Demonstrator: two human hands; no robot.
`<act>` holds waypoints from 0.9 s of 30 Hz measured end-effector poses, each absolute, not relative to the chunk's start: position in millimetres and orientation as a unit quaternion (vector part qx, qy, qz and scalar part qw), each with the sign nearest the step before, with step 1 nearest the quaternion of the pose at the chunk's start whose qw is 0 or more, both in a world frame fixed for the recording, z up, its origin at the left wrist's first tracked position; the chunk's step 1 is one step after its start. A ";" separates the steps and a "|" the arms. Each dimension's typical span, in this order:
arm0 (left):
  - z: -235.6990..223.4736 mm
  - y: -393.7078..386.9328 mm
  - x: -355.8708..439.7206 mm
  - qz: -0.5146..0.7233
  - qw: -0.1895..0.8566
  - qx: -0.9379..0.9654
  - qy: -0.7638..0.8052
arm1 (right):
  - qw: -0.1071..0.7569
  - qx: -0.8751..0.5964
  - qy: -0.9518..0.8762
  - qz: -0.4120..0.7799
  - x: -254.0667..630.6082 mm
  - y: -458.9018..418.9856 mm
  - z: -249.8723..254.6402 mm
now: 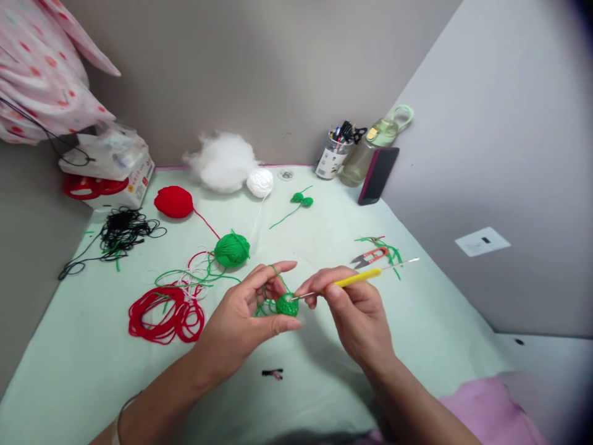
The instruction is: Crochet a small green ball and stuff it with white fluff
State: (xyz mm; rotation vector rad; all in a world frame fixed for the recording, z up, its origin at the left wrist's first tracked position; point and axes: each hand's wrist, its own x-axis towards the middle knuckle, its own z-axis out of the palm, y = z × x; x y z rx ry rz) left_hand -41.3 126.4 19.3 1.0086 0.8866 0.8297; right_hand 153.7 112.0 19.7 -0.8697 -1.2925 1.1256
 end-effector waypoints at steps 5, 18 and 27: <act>23.5 126.4 -41.0 0.371 0.672 0.484 0.420 | 0.559 -0.358 -0.558 0.498 156.7 111.1 23.0; 23.8 120.0 -29.7 0.422 0.592 0.492 0.479 | 0.414 -0.311 -0.855 0.014 157.5 107.4 28.3; 29.0 111.4 -26.1 0.441 0.690 0.394 0.417 | 0.449 -0.328 -0.830 -0.042 159.5 99.9 22.1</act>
